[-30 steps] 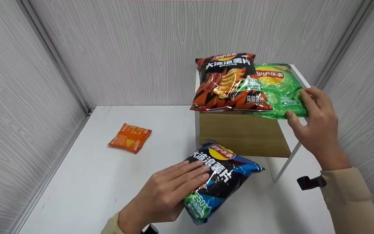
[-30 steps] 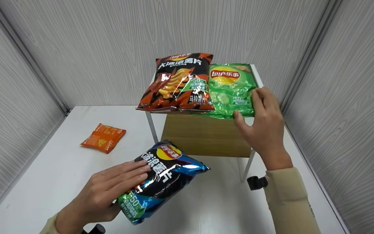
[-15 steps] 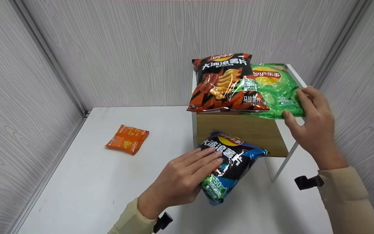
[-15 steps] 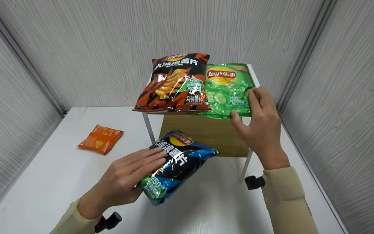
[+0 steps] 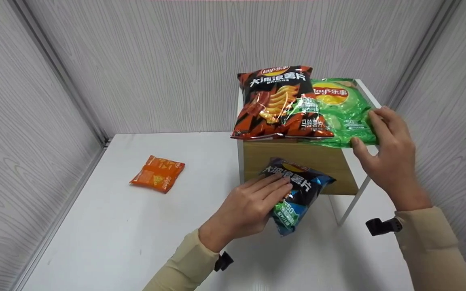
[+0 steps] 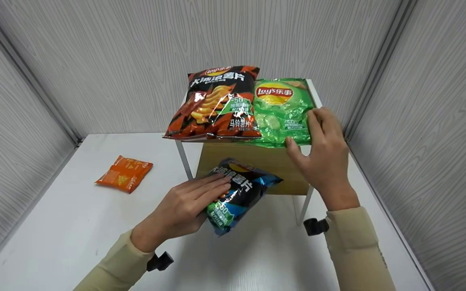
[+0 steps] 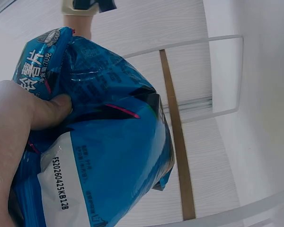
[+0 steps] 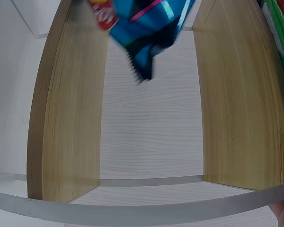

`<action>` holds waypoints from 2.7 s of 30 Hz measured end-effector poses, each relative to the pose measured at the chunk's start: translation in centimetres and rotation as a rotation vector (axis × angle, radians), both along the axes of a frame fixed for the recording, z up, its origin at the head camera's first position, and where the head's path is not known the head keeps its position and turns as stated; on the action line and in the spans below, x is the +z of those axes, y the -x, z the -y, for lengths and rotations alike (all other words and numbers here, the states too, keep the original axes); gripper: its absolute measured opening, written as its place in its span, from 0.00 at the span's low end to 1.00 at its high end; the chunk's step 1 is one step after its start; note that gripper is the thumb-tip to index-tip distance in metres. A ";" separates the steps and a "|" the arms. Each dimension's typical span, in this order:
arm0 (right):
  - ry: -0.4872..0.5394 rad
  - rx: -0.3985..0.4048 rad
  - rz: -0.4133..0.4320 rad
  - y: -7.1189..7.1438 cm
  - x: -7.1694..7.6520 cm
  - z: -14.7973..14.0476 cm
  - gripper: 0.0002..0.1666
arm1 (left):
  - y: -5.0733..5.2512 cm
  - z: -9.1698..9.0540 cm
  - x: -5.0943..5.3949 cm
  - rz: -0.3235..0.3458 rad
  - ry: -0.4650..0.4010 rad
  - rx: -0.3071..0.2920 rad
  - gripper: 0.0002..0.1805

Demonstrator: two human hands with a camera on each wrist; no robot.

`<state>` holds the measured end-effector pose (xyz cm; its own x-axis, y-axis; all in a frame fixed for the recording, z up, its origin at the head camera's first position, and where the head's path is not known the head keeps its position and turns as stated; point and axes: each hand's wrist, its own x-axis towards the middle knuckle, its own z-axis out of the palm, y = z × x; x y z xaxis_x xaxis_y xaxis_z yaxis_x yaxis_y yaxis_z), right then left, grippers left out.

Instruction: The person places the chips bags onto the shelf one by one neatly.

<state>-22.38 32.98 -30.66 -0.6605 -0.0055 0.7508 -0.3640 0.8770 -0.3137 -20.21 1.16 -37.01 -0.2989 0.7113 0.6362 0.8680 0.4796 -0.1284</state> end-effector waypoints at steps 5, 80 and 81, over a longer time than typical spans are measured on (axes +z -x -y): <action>0.006 0.001 0.005 0.0 0.1 0.0 0.40 | 0.8 -1.2 -0.1 -0.002 0.005 0.023 0.25; 0.003 0.006 -0.059 0.2 -0.3 -0.1 0.39 | 5.0 -17.9 -1.8 0.188 0.362 0.595 0.59; 0.002 0.006 -0.058 0.2 -0.2 -0.1 0.39 | 4.9 -18.0 -1.8 0.189 0.362 0.595 0.60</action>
<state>-22.56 33.04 -30.88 -0.6158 -0.0074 0.7879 -0.3868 0.8740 -0.2941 -25.16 19.11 -38.76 -0.7830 0.5502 0.2902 0.4960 0.8338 -0.2423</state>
